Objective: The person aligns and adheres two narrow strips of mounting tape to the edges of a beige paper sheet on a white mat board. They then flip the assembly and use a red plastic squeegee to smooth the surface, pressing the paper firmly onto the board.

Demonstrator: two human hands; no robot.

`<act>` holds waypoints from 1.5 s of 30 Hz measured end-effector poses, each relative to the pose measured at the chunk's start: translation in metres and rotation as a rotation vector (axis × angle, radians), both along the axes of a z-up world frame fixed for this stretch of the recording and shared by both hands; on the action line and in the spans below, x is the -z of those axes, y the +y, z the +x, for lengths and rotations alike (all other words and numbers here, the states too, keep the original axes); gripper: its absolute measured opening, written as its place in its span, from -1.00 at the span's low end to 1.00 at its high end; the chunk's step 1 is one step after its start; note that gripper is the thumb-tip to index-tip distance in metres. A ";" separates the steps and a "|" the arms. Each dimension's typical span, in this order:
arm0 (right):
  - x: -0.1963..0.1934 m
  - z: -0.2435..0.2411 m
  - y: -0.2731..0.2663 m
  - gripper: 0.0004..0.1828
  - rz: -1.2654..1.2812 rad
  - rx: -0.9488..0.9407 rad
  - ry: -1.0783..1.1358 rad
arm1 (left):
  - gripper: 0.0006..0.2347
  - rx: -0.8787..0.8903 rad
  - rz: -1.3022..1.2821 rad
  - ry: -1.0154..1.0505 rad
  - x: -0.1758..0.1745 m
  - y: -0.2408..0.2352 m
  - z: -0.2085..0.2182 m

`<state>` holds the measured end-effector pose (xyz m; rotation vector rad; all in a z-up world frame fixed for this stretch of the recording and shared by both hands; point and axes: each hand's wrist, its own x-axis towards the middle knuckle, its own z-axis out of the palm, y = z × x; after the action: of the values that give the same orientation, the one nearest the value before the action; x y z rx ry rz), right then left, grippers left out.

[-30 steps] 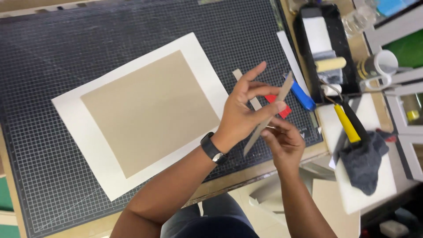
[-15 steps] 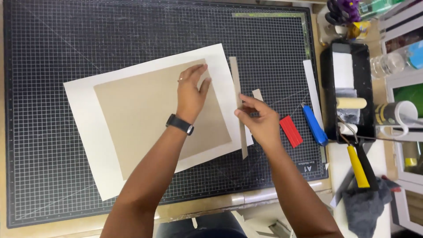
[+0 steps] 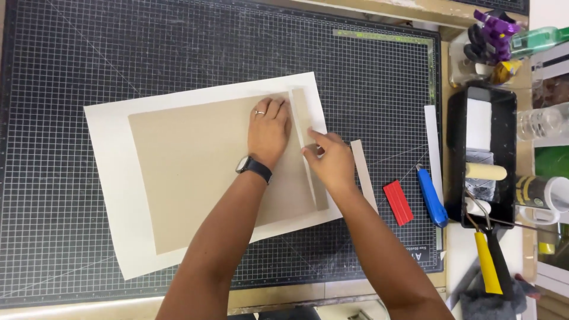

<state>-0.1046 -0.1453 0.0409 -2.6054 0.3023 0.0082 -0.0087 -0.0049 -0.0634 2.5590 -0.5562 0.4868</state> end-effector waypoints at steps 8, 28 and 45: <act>0.003 0.005 0.003 -0.52 -0.073 -0.017 0.072 | -0.67 0.010 -0.063 -0.064 -0.004 0.003 0.000; -0.006 0.007 0.012 -0.52 -0.167 -0.042 0.121 | -0.69 0.006 -0.045 0.005 -0.001 0.002 -0.001; -0.009 0.014 0.010 -0.52 -0.173 -0.087 0.177 | -0.69 -0.010 0.010 0.035 -0.008 0.000 -0.002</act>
<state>-0.0909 -0.1351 0.0497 -2.7935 0.2618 0.2549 -0.0107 -0.0050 -0.0558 2.5759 -0.5354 0.4427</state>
